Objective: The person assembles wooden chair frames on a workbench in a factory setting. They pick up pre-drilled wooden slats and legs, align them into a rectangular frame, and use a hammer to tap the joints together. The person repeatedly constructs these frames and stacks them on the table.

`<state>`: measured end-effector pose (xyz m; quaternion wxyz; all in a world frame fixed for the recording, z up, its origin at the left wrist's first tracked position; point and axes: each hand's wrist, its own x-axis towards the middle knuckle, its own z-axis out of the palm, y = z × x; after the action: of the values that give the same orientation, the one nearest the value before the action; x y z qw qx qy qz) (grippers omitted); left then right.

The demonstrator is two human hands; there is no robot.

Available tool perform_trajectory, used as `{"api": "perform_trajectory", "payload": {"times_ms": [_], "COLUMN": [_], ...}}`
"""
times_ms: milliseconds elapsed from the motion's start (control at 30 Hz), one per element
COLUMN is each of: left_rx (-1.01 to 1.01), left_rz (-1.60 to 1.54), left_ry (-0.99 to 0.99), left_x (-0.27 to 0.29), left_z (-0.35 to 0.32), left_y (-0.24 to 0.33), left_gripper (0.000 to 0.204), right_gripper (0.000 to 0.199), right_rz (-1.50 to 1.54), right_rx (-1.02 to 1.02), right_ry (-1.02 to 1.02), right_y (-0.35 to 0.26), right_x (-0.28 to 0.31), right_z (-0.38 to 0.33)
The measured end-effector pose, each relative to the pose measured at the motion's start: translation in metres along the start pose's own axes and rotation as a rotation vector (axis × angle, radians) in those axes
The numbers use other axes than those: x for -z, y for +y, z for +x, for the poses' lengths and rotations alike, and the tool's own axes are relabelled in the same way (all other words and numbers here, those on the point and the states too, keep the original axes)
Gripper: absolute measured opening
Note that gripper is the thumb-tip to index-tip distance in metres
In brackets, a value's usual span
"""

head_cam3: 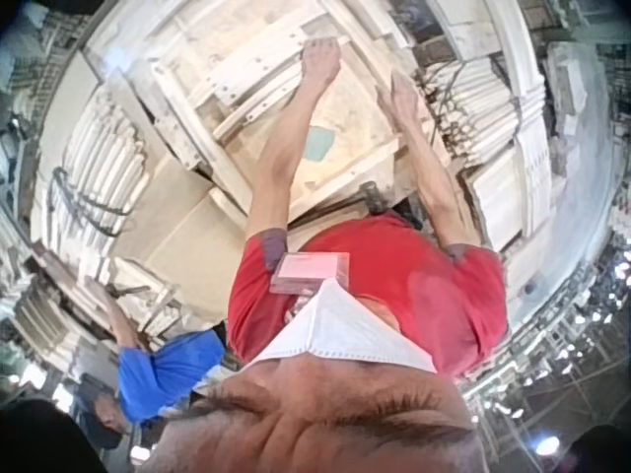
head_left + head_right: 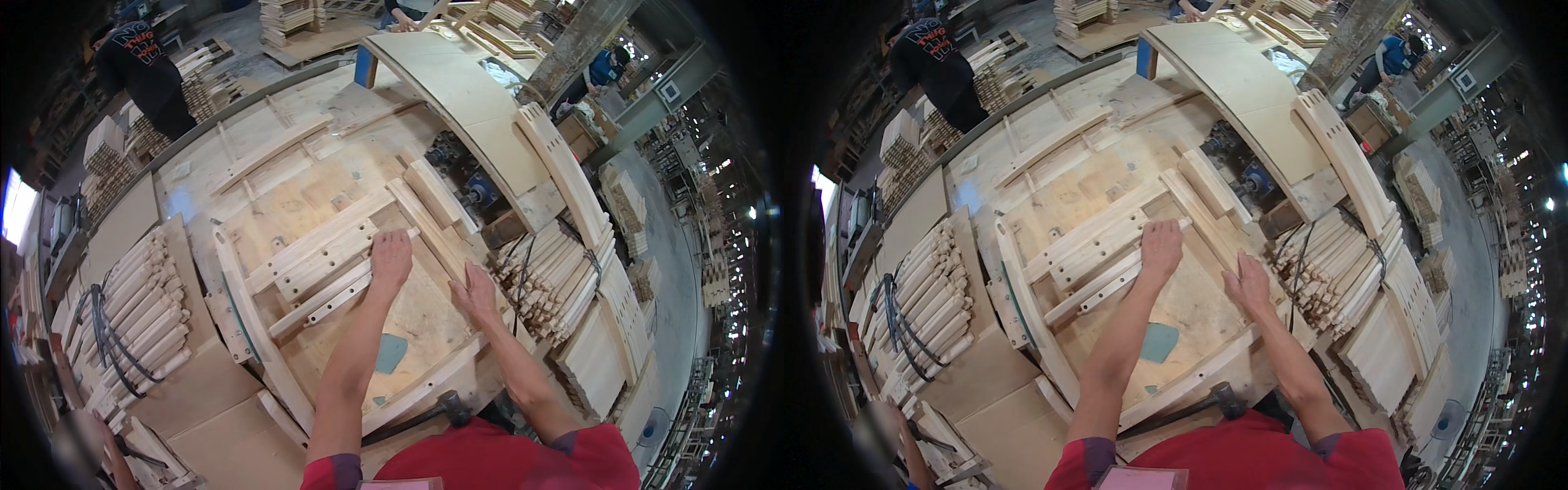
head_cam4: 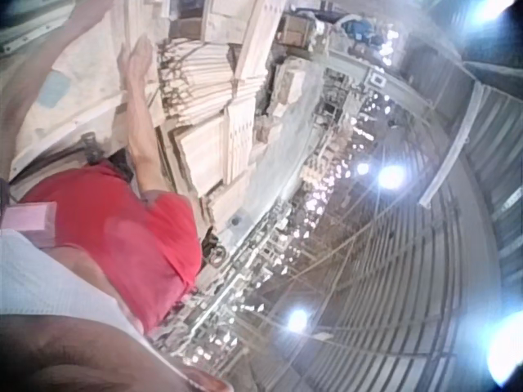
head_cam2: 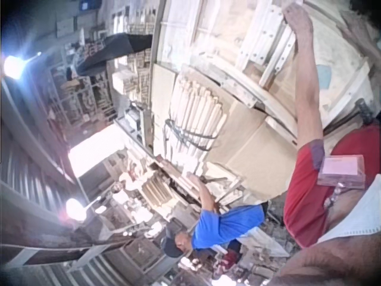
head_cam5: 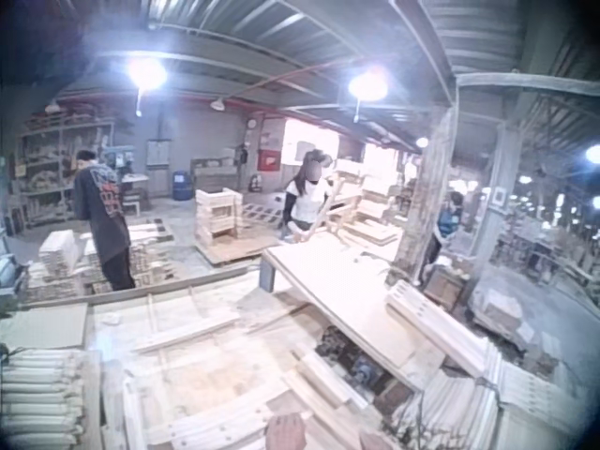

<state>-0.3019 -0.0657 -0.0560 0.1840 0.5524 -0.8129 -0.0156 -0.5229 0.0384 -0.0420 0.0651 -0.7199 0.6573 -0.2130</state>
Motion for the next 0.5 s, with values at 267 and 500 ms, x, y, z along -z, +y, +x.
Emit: {"api": "perform_trajectory", "payload": {"times_ms": [267,500], "left_rx": [-0.004,-0.018], "left_rz": [-0.073,-0.133], "left_ry": [0.036,0.09], "left_x": [-0.0023,-0.0004], "left_z": [-0.0017,-0.0037], "left_y": [-0.0002,-0.0004], "left_gripper": [0.019,0.02], "right_gripper": [0.068,0.067], "right_rz": [-0.002,0.025], "right_rx": [-0.028,-0.012], "right_ry": [-0.004,0.009], "right_y": [0.0027,0.0027], "right_x": [-0.002,-0.0008], "right_z": [-0.0054,-0.005]}}
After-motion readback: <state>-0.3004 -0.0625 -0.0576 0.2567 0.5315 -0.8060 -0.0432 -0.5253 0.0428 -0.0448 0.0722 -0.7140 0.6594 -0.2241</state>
